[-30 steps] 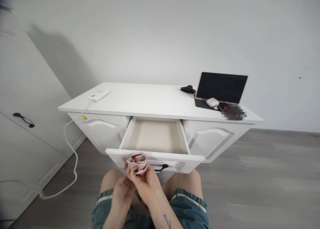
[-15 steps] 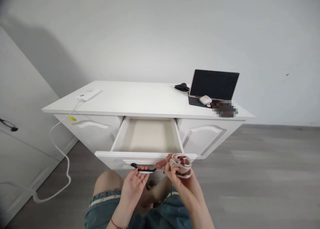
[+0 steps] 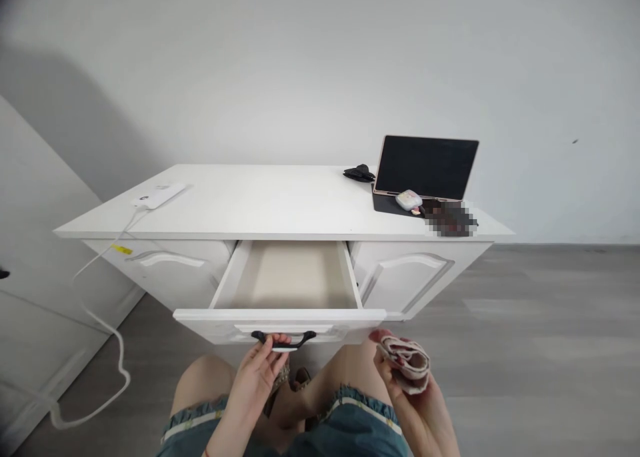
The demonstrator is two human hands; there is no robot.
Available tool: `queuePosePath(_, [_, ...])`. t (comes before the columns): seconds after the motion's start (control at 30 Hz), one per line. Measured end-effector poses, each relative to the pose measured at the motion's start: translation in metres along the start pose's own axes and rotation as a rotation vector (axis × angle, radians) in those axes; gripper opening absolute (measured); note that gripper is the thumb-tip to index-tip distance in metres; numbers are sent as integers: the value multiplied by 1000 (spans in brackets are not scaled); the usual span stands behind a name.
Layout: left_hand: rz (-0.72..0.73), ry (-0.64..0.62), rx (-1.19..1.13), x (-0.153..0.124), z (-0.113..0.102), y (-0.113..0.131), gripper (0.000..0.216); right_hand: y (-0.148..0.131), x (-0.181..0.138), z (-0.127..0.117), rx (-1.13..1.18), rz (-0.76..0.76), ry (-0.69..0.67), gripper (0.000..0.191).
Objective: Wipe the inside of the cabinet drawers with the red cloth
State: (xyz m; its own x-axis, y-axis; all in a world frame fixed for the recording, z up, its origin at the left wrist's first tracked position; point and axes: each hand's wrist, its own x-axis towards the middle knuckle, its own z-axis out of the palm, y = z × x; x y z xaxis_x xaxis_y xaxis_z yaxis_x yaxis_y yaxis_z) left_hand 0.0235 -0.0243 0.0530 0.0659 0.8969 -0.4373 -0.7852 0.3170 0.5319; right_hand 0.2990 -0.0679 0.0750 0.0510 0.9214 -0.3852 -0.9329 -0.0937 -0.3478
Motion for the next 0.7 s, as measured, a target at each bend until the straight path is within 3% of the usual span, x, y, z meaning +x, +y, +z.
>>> queuePosePath(0.13, [43, -40, 28, 25, 13, 10, 6, 21, 12, -5, 16, 17, 23, 19])
queuePosePath(0.3, [58, -45, 93, 67, 34, 26, 5, 45, 17, 7, -38, 47, 3, 17])
queuePosePath(0.5, [65, -58, 112, 117, 53, 38, 15, 60, 13, 16, 52, 144, 189, 25])
queuePosePath(0.7, [78, -89, 115, 144, 61, 45, 16, 71, 15, 2, 105, 240, 226, 15])
